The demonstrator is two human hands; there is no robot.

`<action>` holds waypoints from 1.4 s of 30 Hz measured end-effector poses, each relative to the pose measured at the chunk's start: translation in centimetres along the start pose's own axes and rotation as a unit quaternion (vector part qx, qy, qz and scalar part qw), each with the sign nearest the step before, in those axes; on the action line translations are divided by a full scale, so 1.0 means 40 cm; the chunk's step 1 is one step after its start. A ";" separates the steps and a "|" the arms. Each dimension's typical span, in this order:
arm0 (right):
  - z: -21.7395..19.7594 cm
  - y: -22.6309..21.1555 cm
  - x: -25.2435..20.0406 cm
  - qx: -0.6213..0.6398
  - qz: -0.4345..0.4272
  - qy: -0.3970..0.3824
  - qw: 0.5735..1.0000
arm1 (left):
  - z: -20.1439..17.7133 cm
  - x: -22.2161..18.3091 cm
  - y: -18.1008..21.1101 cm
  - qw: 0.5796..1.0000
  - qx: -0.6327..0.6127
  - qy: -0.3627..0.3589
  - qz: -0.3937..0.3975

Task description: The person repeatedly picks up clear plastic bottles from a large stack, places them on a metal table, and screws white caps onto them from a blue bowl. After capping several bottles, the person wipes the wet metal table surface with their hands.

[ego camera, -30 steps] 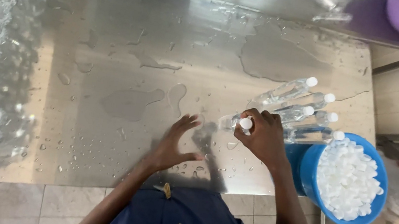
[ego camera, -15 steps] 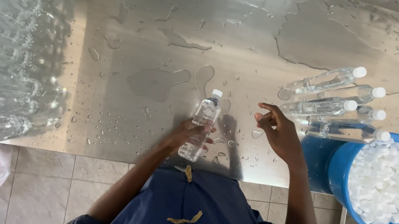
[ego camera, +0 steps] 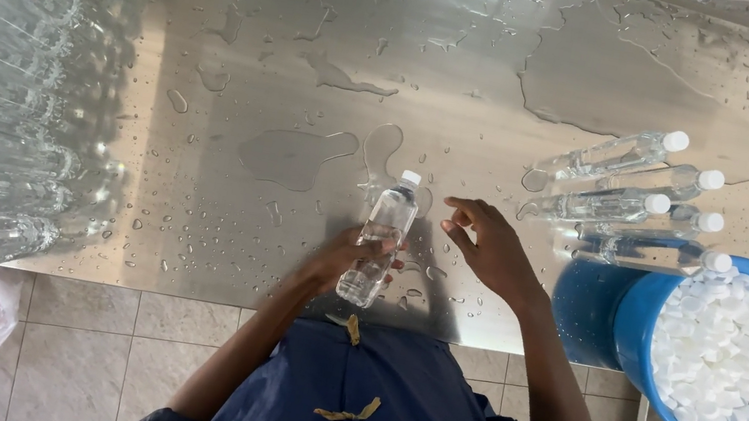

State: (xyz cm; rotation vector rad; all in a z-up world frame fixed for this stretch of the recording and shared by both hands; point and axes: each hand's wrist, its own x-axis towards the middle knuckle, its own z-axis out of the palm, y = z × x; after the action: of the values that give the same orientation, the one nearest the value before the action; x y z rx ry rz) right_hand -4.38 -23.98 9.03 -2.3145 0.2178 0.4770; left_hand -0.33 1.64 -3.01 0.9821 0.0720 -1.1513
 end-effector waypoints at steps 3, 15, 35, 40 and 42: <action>-0.008 -0.016 0.030 -0.009 -0.047 -0.004 0.999 | 0.017 -0.021 0.017 1.000 -0.013 -0.016 0.008; -0.114 -0.076 -0.012 -0.005 -0.245 -0.127 0.961 | -0.082 -0.027 -0.020 0.951 0.075 -0.292 0.066; 0.057 0.054 0.019 -0.244 -0.620 0.207 0.716 | -0.037 -0.085 0.064 0.885 -0.004 -0.451 -0.116; 0.226 0.252 0.155 0.050 -0.079 0.010 0.996 | -0.045 -0.084 0.109 0.890 0.431 -0.147 0.005; 0.252 0.232 0.158 0.073 0.141 -0.064 0.985 | -0.066 -0.030 -0.001 0.794 0.606 -0.010 0.044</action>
State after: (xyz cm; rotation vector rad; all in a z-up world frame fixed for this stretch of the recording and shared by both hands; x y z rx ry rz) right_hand -4.05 -23.47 -6.06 -2.1090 0.5057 0.7234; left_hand 0.21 4.29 -3.99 2.0672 -0.8302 -1.0653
